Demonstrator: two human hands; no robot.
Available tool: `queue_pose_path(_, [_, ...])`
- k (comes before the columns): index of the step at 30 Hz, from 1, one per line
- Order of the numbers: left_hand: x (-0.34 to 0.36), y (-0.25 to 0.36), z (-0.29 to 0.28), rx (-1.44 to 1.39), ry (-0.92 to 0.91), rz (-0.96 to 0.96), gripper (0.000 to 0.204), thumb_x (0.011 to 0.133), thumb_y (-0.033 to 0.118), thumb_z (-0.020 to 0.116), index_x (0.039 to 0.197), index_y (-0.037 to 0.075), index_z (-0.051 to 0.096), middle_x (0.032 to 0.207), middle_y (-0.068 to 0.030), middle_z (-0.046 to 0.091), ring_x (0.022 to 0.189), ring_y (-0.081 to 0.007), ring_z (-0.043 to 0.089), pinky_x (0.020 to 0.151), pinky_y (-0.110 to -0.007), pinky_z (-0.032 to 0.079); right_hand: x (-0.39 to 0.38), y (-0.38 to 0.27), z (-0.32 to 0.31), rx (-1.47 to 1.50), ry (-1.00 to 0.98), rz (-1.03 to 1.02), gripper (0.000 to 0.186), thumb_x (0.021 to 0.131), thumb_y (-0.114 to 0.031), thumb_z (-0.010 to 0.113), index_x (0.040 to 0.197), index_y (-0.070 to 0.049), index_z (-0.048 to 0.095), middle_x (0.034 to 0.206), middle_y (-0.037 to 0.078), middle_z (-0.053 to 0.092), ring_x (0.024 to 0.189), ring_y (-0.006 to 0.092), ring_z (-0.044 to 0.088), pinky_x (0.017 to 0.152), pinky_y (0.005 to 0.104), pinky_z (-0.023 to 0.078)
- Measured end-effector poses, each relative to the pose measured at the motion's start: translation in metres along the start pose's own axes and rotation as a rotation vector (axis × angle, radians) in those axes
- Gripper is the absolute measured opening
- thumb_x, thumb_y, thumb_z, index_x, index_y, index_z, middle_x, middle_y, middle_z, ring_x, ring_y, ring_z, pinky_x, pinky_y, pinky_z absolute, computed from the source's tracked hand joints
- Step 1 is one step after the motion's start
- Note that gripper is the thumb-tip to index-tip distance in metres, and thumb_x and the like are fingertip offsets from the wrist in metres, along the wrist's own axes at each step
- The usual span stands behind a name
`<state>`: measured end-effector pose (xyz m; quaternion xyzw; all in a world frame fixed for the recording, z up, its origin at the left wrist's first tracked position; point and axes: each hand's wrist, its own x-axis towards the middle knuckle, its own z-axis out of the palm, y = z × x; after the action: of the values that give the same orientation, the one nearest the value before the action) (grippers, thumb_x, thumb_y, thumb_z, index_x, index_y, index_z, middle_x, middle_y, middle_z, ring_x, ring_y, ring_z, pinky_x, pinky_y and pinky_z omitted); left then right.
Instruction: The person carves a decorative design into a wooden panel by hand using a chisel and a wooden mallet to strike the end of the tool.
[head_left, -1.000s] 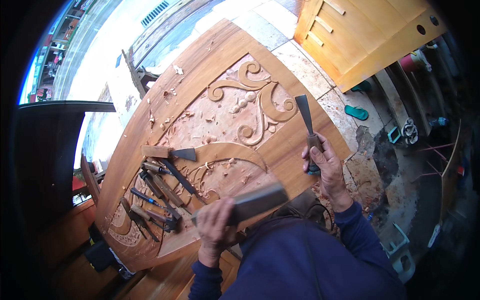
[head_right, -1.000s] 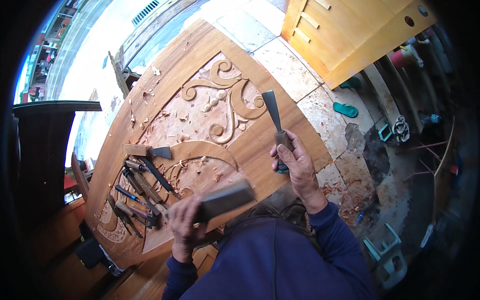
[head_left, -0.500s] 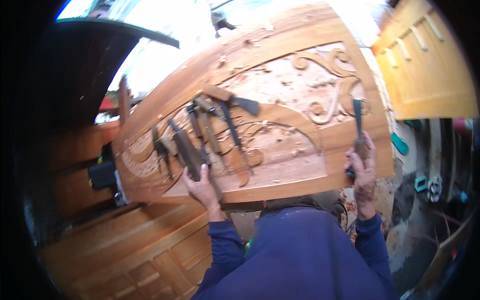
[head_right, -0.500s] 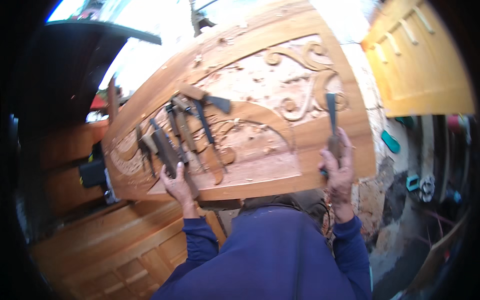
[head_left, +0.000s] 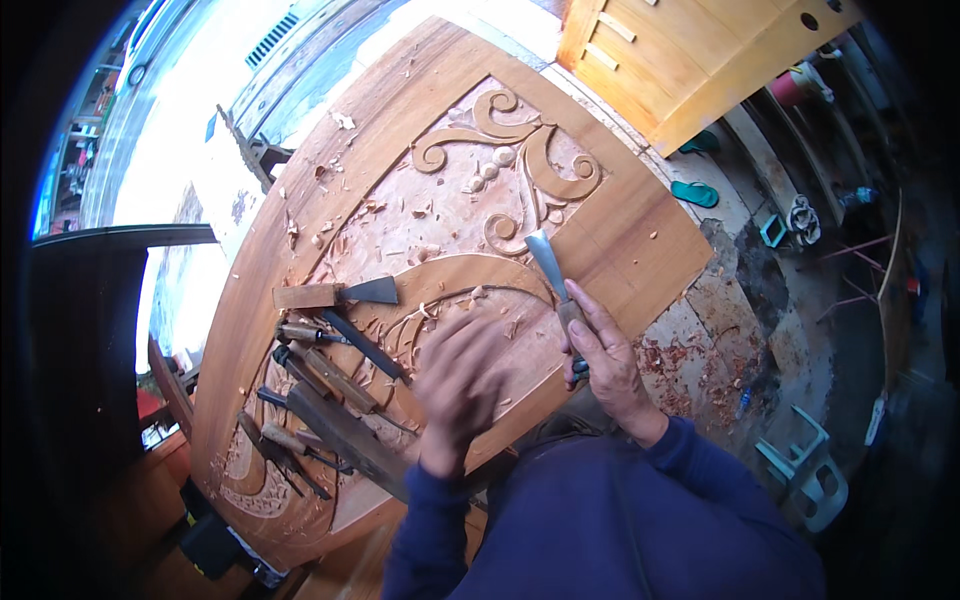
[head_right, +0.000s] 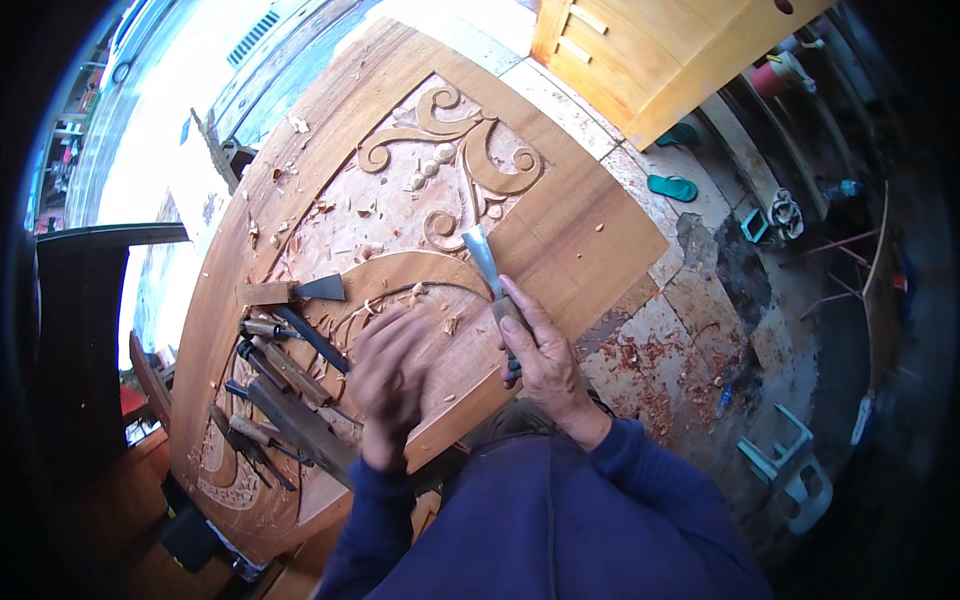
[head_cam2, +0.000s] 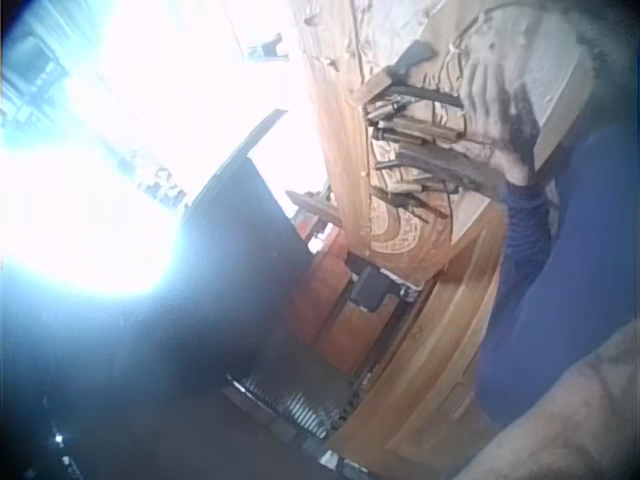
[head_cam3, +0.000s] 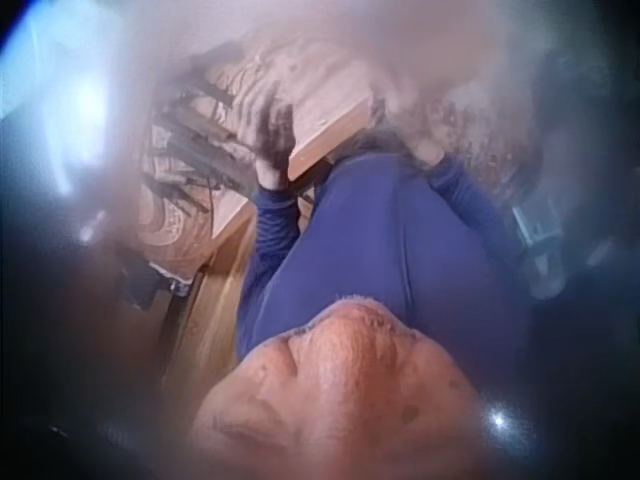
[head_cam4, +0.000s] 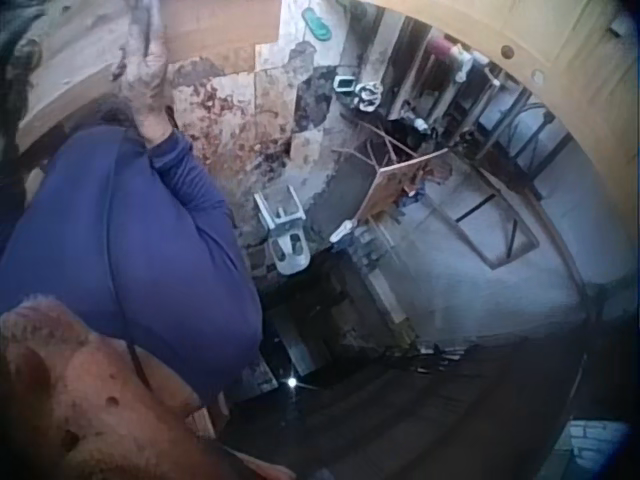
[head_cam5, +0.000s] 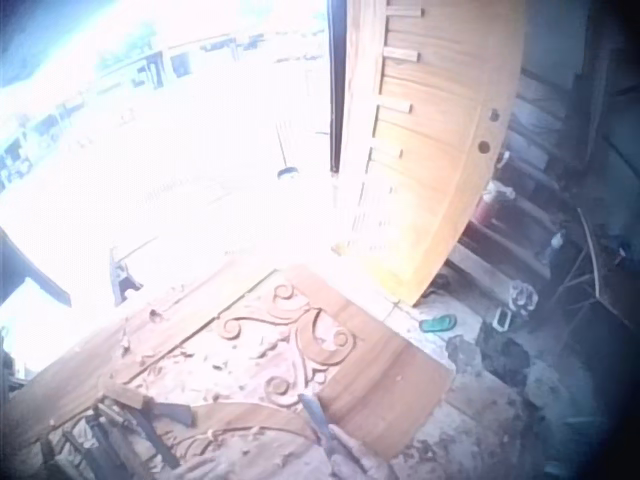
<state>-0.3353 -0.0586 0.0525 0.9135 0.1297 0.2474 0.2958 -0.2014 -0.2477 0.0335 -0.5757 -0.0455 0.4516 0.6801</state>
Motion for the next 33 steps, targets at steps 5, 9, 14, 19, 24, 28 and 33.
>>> queue_pose_path(5, [0.094,-0.018,0.087,-0.414,-0.237,0.298,0.027,0.097,0.034,0.067,0.103,0.009,0.075,0.103,-0.0131,0.072,0.109,-0.0346,0.064,0.095,-0.045,0.052,0.015,0.041,0.015,-0.190,0.186,-0.277,0.035,0.113,-0.022,0.050,0.144,-0.004,0.053,0.081,0.002,0.064,0.058,0.0088,0.059,0.053,0.0253,0.049])
queue_pose_path(9, [0.103,-0.032,0.104,-0.473,-0.537,0.379,0.033,0.098,0.033,0.056,0.081,0.007,0.064,0.078,-0.0131,0.060,0.078,-0.0335,0.056,0.075,-0.045,0.044,0.008,0.018,0.031,-0.066,0.210,0.003,0.020,0.111,-0.022,0.051,0.116,-0.004,0.059,0.077,0.004,0.061,0.052,0.0104,0.058,0.046,0.0270,0.046])
queue_pose_path(14, [0.092,-0.042,0.119,-0.695,-0.382,0.259,0.036,0.094,0.028,0.056,0.064,0.009,0.050,0.063,-0.0140,0.051,0.063,-0.0353,0.051,0.065,-0.045,0.038,0.006,0.000,0.051,-0.085,0.270,0.060,0.022,0.111,-0.022,0.052,0.120,-0.004,0.061,0.077,0.003,0.059,0.052,0.0096,0.057,0.044,0.0266,0.044])
queue_pose_path(19, [0.091,-0.048,0.119,-0.773,-0.417,0.211,0.038,0.094,0.029,0.055,0.063,0.009,0.049,0.062,-0.0144,0.051,0.062,-0.0365,0.050,0.065,-0.045,0.038,0.008,0.006,0.063,-0.138,0.324,-0.013,0.023,0.112,-0.021,0.050,0.121,-0.003,0.059,0.078,0.005,0.059,0.050,0.0105,0.056,0.044,0.0252,0.043])
queue_pose_path(24, [0.093,-0.049,0.119,-0.773,-0.415,0.246,0.043,0.097,0.033,0.050,0.063,0.006,0.053,0.061,-0.0155,0.052,0.059,-0.0367,0.049,0.063,-0.046,0.040,0.015,0.020,0.069,-0.083,0.361,-0.111,0.024,0.112,-0.020,0.049,0.123,-0.002,0.060,0.075,0.003,0.056,0.050,0.0093,0.053,0.045,0.0253,0.043])
queue_pose_path(28, [0.094,-0.050,0.120,-0.772,-0.413,0.266,0.044,0.097,0.033,0.050,0.063,0.006,0.052,0.061,-0.0157,0.051,0.059,-0.0365,0.048,0.062,-0.046,0.039,0.021,0.037,0.065,-0.049,0.387,-0.173,0.026,0.113,-0.020,0.047,0.128,-0.004,0.060,0.074,0.002,0.055,0.049,0.0084,0.048,0.045,0.0248,0.042])
queue_pose_path(33, [0.096,-0.047,0.111,-0.787,-0.413,0.150,0.046,0.095,0.032,0.055,0.060,0.004,0.046,0.059,-0.0149,0.047,0.058,-0.0345,0.044,0.061,-0.045,0.036,-0.002,0.031,0.053,-0.815,0.499,-0.634,0.033,0.110,-0.021,0.053,0.132,0.001,0.061,0.087,0.009,0.064,0.083,0.0207,0.065,0.069,0.0358,0.051])
